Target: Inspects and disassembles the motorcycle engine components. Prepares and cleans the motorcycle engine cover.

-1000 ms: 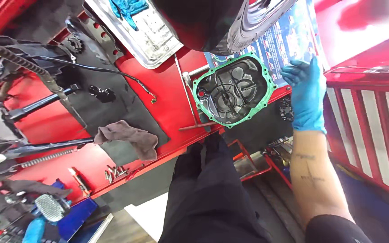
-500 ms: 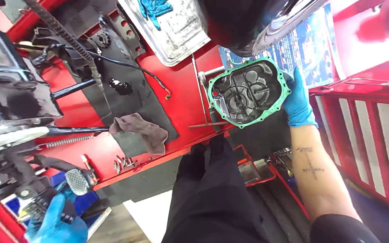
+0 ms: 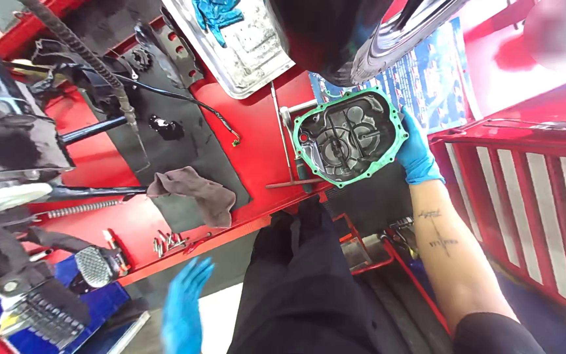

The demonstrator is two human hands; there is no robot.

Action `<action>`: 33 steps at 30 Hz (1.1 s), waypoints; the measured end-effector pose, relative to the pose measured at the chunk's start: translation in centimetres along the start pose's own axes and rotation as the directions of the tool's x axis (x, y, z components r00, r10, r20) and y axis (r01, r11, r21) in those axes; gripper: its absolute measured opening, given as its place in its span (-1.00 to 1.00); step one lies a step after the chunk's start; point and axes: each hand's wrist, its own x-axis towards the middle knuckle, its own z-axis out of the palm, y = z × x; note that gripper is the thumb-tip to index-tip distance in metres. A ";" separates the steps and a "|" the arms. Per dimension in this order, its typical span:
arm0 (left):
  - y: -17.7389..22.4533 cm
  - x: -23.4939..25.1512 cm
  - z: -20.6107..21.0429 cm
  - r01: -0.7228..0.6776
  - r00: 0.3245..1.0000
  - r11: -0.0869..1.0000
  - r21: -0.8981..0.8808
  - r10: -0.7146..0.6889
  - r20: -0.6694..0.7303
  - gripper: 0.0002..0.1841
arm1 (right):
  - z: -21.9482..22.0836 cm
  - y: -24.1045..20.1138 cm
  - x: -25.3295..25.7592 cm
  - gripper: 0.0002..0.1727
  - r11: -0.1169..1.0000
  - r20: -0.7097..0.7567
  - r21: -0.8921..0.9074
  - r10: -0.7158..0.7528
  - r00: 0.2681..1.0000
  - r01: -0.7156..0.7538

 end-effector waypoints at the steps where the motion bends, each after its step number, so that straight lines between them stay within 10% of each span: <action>1: 0.0 1.8 3.5 -0.015 0.994 1.000 -0.006 0.015 0.111 -0.37 | -0.1 0.1 0.1 -0.54 1.000 0.009 0.007 -0.004 1.000 0.004; 6: 3.0 13.4 21.4 -0.031 0.914 0.999 -0.005 0.031 0.406 -0.44 | -0.5 0.4 0.6 -0.57 1.000 -0.004 0.000 0.021 1.000 -0.021; 11: 4.3 15.9 28.9 0.057 0.919 0.991 -0.123 -0.004 0.395 -0.56 | 0.2 0.2 0.5 -0.56 0.999 0.003 -0.031 -0.034 0.999 0.034; 24: 5.6 12.4 30.1 0.176 0.910 0.972 -0.156 -0.100 0.403 -0.52 | 2.1 0.0 -1.8 -0.58 0.959 -0.179 0.260 -0.071 0.981 0.116; 33: 7.0 6.9 22.7 0.071 0.872 0.942 -0.329 0.101 0.478 -0.68 | 6.6 -2.4 -10.0 -0.45 0.876 0.001 0.479 -0.055 0.999 0.048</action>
